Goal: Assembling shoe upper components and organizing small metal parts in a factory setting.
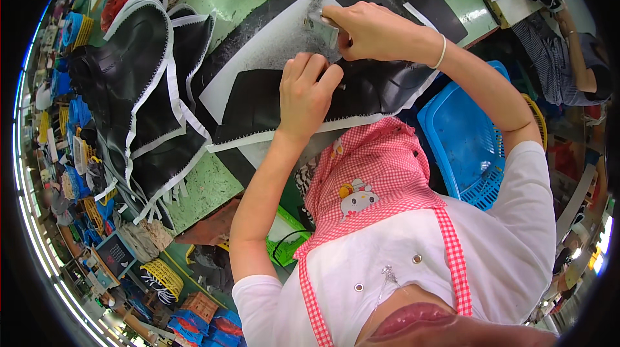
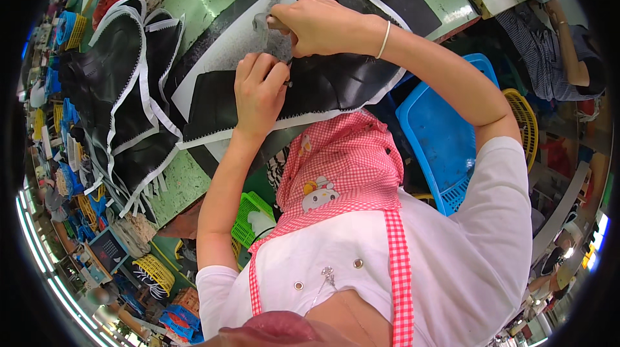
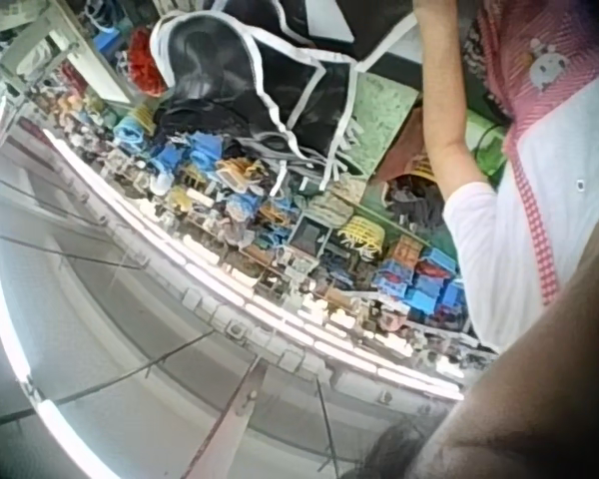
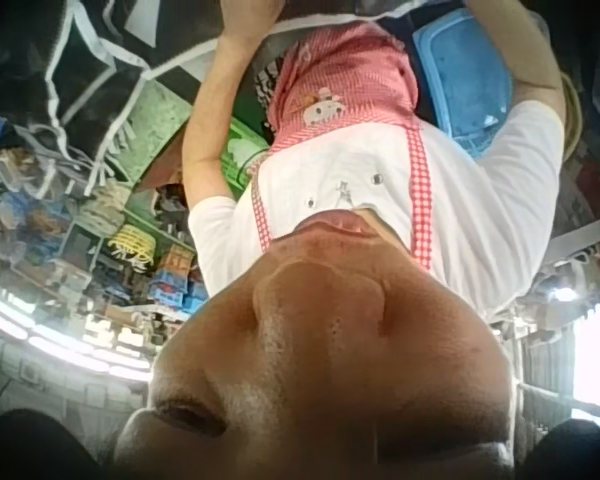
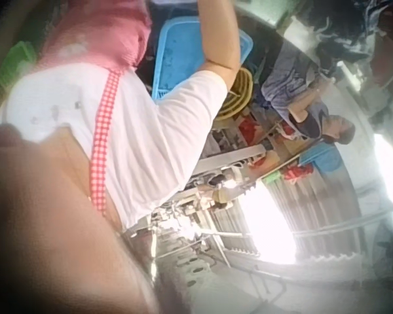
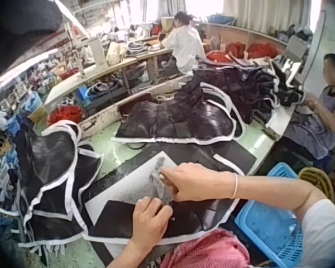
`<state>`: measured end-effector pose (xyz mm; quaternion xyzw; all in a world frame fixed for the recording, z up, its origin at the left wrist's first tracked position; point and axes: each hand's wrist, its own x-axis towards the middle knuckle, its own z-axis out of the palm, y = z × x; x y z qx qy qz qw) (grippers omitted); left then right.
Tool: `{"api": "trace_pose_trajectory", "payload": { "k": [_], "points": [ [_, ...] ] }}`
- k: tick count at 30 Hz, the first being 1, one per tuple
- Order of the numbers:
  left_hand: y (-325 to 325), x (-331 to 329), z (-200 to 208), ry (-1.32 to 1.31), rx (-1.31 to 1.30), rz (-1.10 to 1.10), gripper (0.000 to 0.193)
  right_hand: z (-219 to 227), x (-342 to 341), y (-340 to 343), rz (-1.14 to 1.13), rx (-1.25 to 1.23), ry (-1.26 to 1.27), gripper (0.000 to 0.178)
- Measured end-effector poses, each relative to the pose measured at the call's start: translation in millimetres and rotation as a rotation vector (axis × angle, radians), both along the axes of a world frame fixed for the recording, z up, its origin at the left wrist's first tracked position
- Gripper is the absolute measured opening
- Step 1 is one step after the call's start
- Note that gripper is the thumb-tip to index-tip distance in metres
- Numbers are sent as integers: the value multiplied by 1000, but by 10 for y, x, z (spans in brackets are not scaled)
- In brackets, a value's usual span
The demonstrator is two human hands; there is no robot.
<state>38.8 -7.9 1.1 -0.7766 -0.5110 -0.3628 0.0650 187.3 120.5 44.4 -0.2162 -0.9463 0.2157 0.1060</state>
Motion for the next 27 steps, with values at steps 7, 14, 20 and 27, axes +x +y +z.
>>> {"api": "trace_pose_trajectory", "payload": {
  "k": [7,14,20,27],
  "points": [
    [13,-32,-49,-93,-15,11,16,160,160,230,-373,-341,111,21],
    [52,-6,28,-138,-28,142,23,161,576,-15,-214,-325,400,17],
    [69,-18,35,-243,-166,-5,27,-105,522,-186,-53,141,191,41],
    [87,-38,-49,-241,-198,-93,27,-263,466,-97,-137,89,95,48]
  ]
}}
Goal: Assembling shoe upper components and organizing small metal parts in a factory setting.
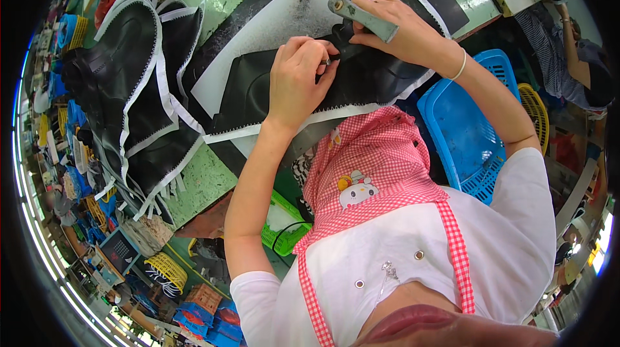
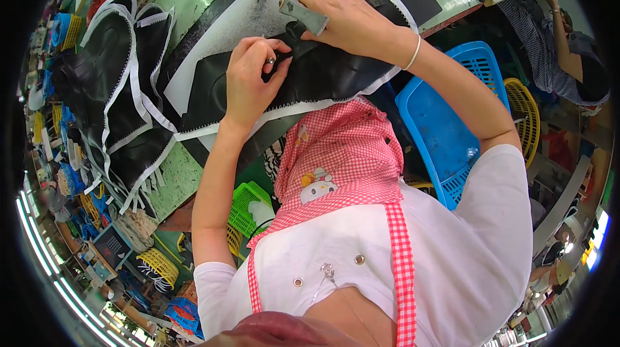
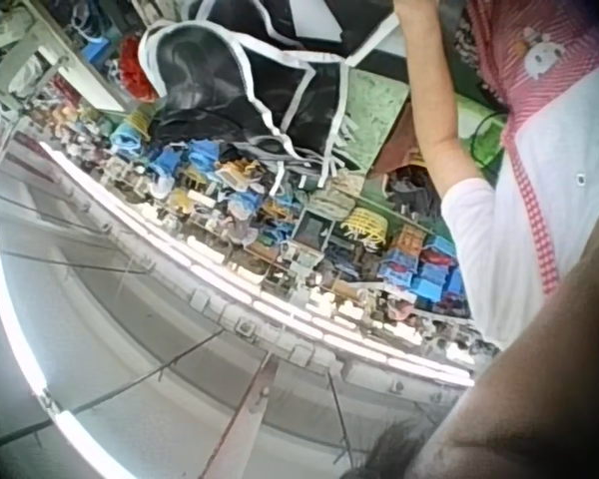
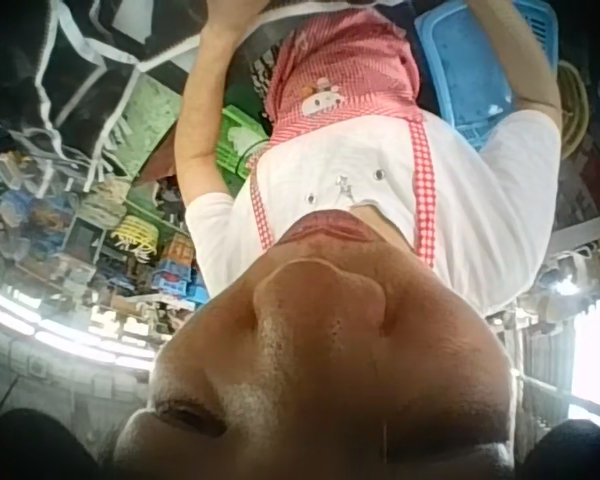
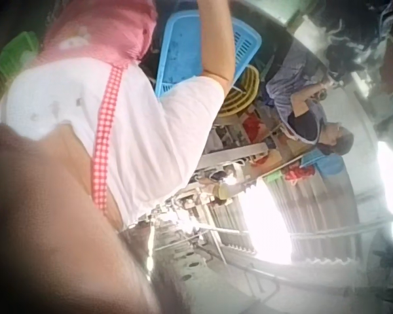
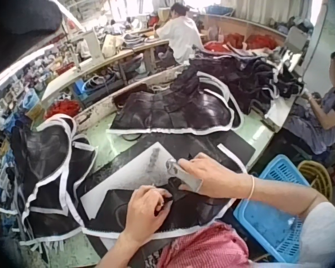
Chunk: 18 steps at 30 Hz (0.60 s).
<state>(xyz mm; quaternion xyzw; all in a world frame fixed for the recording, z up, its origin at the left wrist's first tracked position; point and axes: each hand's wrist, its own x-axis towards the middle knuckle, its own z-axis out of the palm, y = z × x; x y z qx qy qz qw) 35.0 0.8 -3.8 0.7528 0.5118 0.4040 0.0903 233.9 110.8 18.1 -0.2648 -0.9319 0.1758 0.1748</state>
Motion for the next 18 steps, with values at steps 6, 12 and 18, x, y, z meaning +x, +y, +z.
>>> {"api": "trace_pose_trajectory", "payload": {
  "k": [6,12,18],
  "points": [
    [-45,27,19,88,43,28,25,86,-45,-71,-22,83,-70,36],
    [-13,31,49,95,14,34,24,461,179,-177,87,-35,115,30],
    [-22,20,165,140,-27,34,15,299,207,-443,31,-468,12,18]
  ]
}}
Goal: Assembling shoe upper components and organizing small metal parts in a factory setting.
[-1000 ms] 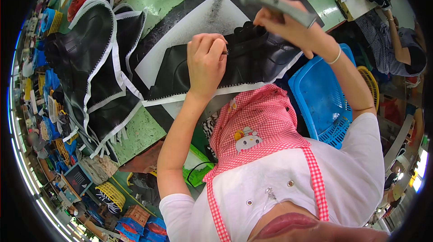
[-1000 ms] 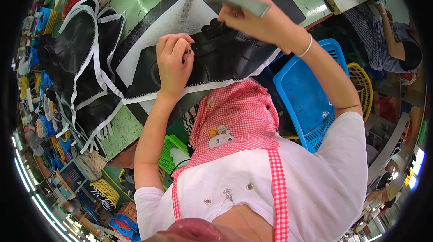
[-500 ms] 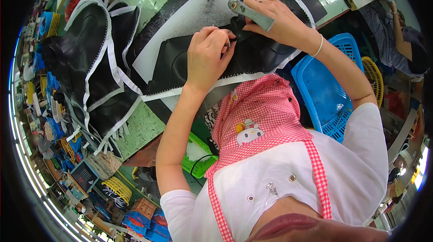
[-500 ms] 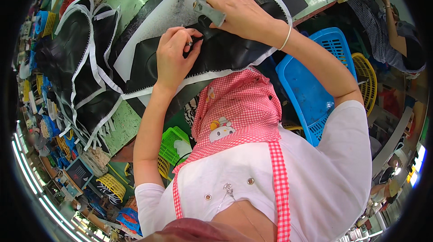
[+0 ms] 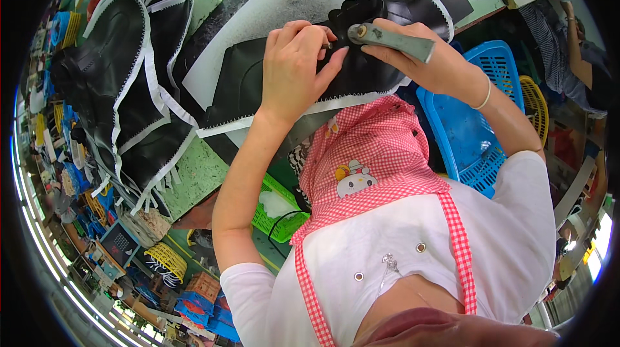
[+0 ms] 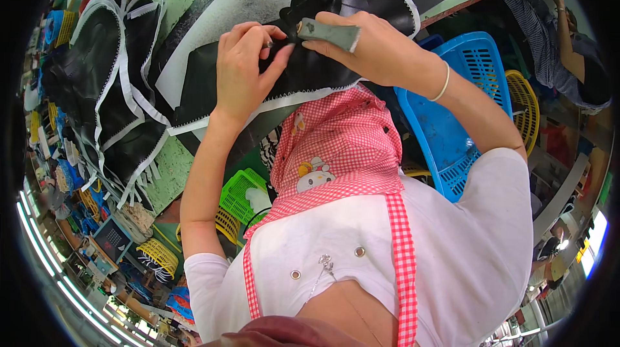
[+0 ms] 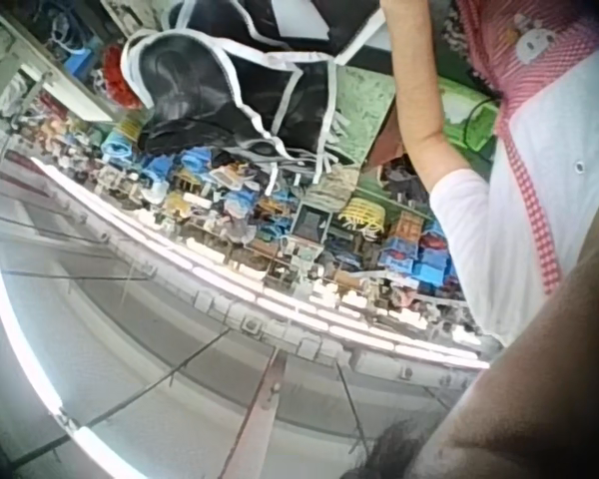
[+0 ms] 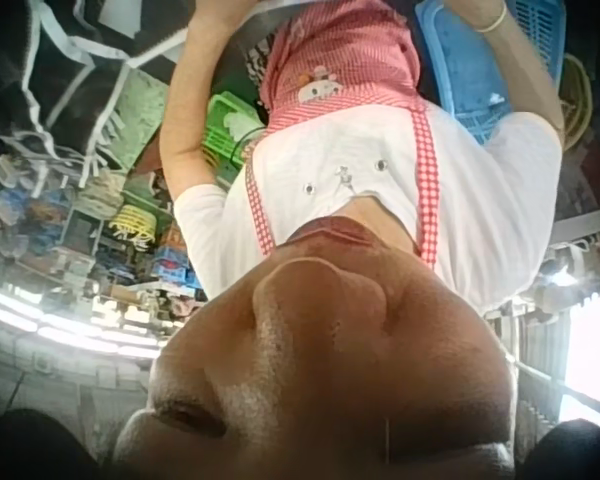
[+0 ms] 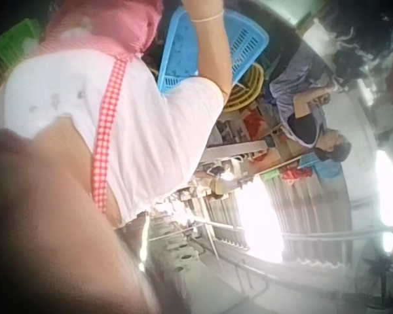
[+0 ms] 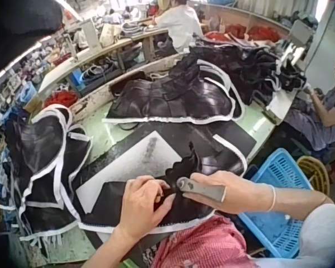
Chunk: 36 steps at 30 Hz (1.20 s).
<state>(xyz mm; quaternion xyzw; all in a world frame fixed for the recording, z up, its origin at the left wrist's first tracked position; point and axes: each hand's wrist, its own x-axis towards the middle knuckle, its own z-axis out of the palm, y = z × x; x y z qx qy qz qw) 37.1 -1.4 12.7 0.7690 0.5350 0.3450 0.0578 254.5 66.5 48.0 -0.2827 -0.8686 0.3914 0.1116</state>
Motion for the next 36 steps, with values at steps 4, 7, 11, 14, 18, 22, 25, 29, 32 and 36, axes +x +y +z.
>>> {"api": "trace_pose_trajectory", "payload": {
  "k": [4,7,11,14,18,22,25,29,32,36],
  "points": [
    [11,-208,150,-156,-115,0,10,15,-10,-32,-61,-50,-44,19],
    [31,-255,186,-141,-92,66,7,18,-22,-23,-37,-20,-49,21],
    [43,-222,259,-146,-148,83,12,-20,3,-21,-30,-48,8,21],
    [49,-160,249,-479,-282,64,16,0,-9,-46,-45,-61,-13,21],
    [123,-28,182,-1019,-527,17,19,89,-41,-31,-88,-155,-116,21],
    [172,-73,-11,-1016,-677,33,19,25,-18,-20,-65,-146,-26,22],
    [166,-72,-26,-928,-648,6,19,18,-6,-18,-55,-130,-9,23],
    [190,-58,-14,-977,-687,53,18,49,-19,-42,-96,-190,-24,24],
    [182,-41,-16,-957,-685,69,18,53,-3,-51,-98,-213,-22,24],
    [162,13,-63,-922,-594,101,14,37,28,24,-76,-205,30,24]
  ]
}}
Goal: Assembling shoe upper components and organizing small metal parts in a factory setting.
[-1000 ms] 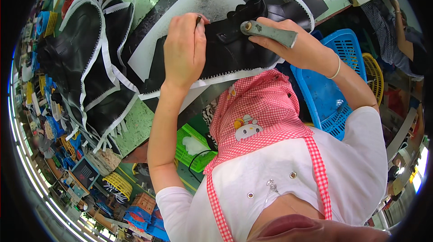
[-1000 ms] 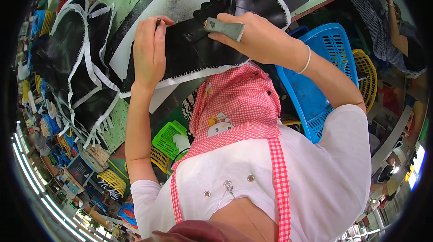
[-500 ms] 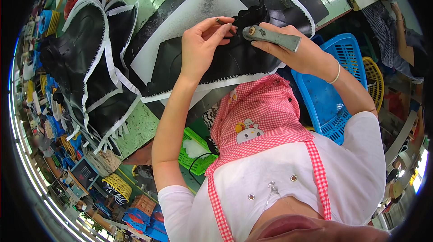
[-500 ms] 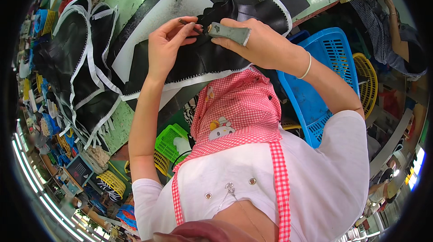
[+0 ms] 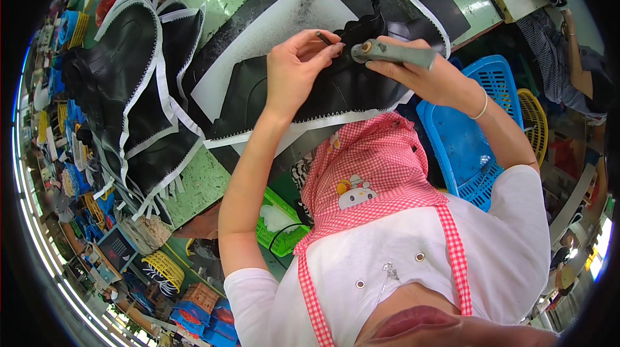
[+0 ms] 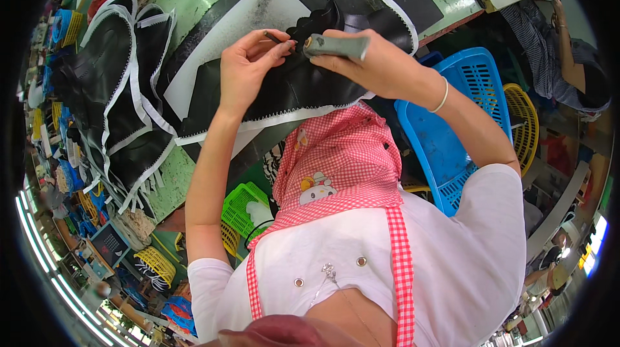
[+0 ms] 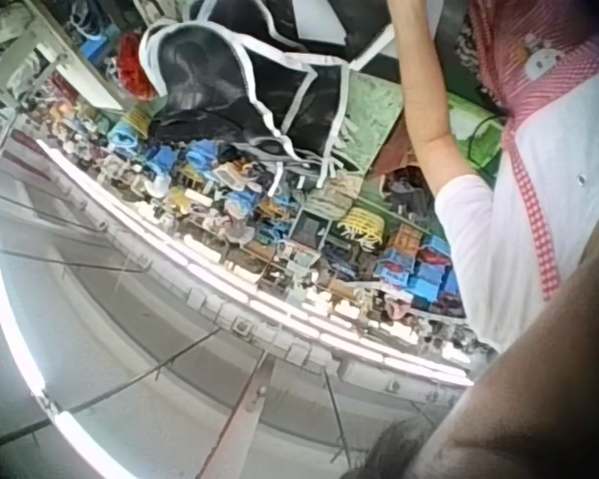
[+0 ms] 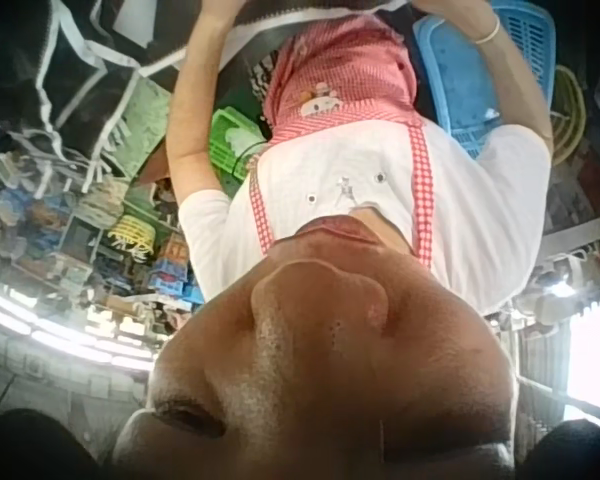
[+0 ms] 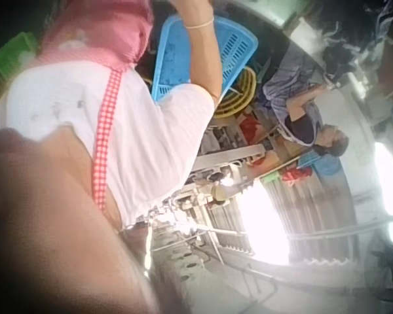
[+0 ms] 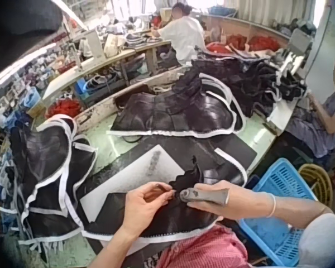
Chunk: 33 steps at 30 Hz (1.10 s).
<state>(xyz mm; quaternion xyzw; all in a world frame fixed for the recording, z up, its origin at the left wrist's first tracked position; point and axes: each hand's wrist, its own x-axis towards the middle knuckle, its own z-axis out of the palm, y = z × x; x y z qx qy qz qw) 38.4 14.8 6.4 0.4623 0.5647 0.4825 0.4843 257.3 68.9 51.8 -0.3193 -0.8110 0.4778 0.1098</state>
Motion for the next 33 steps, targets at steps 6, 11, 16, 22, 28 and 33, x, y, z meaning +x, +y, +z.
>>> {"api": "trace_pose_trajectory", "payload": {
  "k": [6,11,16,22,28,33],
  "points": [
    [-141,161,13,344,288,55,12,526,7,-56,-230,374,422,19],
    [-118,63,33,436,195,-31,14,309,-96,-108,47,526,135,20],
    [50,-146,1,-70,-43,-120,21,-10,-28,-101,-38,317,40,21],
    [3,-112,-13,-32,13,-110,19,24,-21,-46,-47,300,89,22],
    [-149,92,31,397,304,21,15,399,-102,-18,-19,553,225,23],
    [-81,-74,11,33,50,8,17,47,-83,-165,101,534,20,23]
  ]
}}
